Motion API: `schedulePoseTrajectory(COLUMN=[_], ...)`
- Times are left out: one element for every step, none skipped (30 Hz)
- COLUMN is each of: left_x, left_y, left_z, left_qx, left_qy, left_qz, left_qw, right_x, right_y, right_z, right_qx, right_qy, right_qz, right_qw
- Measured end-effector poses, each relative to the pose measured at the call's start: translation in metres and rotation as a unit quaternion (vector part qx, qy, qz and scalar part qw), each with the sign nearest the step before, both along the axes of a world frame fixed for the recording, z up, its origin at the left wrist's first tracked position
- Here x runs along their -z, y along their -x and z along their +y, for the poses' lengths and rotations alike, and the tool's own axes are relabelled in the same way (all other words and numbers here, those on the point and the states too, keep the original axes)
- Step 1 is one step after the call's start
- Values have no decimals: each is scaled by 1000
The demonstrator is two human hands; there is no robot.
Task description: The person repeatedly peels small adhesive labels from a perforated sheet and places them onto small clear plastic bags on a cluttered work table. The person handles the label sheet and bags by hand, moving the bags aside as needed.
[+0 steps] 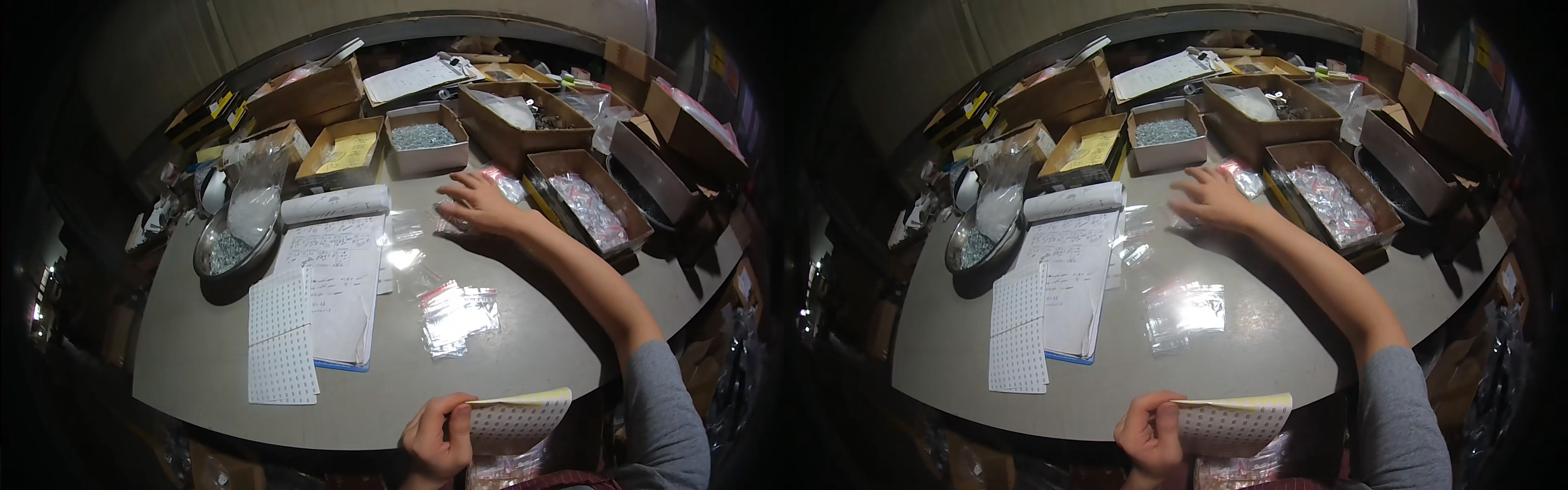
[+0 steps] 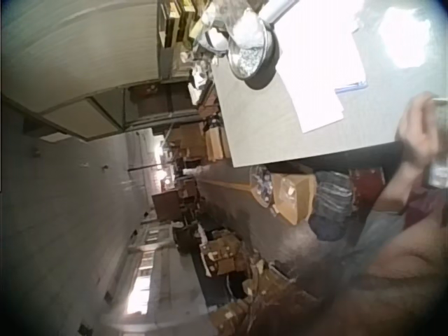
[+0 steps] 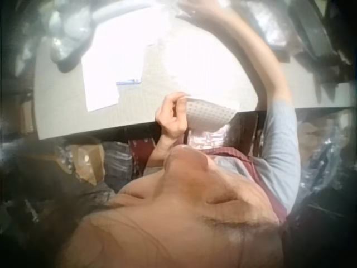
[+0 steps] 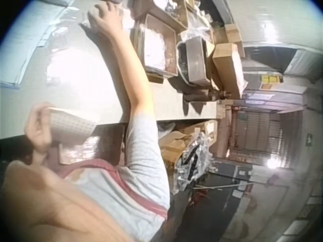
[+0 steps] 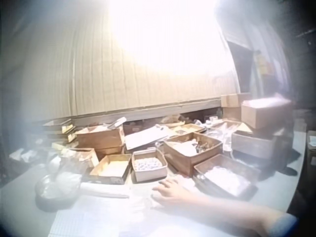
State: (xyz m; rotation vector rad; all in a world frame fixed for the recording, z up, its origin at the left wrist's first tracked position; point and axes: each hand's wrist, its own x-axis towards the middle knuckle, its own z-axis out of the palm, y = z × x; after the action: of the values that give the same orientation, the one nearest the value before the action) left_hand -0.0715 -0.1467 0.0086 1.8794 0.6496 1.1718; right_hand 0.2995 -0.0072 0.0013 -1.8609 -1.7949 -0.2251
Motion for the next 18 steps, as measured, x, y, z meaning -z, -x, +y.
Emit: schedulePoseTrajectory(left_x=[0, 0, 1, 3, 5, 8, 10, 12, 13, 14, 11, 8, 5, 8, 7, 5, 4, 4], left_y=[0, 1, 1, 2, 2, 2, 2, 2, 2, 0, 0, 0, -1, 0, 1, -1, -2, -3], left_z=[-1, -2, -3, -3, -4, -4, -4, -3, -2, -1, -2, -2, -4, -3, -4, -4, -5, -6], left_qx=[-4, -7, -9, -15, -16, -16, -14, -12, -9, -11, -10, -8, -2, -17, -16, -13, -11, -8], left_qy=[9, 18, 27, 29, 32, 35, 32, 28, 25, 16, 27, 37, 47, 62, 64, 67, 70, 79], left_qz=[1, 1, 2, 0, -4, -8, -8, -8, -8, -13, -12, -10, -11, -14, -16, -20, -21, -30], left_qw=[1000, 1000, 1000, 999, 999, 999, 999, 999, 1000, 1000, 1000, 999, 999, 998, 998, 997, 997, 996], right_x=[0, -3, -5, -12, -19, -25, -23, -20, -18, -19, -19, -20, -24, -24, -27, -36, -36, -35], right_y=[5, 2, 2, 9, 14, 15, 15, 13, 12, 12, 13, 14, 16, 23, 31, 38, 42, 44], right_z=[-2, -3, -6, -7, -12, -17, -25, -33, -43, -55, -69, -85, -105, -123, -141, -160, -177, -193], right_qx=[7, 4, 4, -2, -2, 8, 5, 2, 0, 0, 0, 1, 4, 0, -2, -9, -21, -33], right_qy=[26, 126, 148, 171, 194, 220, 218, 216, 213, 215, 218, 221, 211, 201, 192, 201, 186, 170], right_qz=[-12, -67, -44, -19, 5, -5, -9, -13, -16, -21, -25, -29, -44, -56, -69, -42, -35, -28], right_qw=[1000, 990, 988, 985, 981, 975, 976, 976, 977, 976, 976, 975, 977, 978, 979, 979, 982, 984])
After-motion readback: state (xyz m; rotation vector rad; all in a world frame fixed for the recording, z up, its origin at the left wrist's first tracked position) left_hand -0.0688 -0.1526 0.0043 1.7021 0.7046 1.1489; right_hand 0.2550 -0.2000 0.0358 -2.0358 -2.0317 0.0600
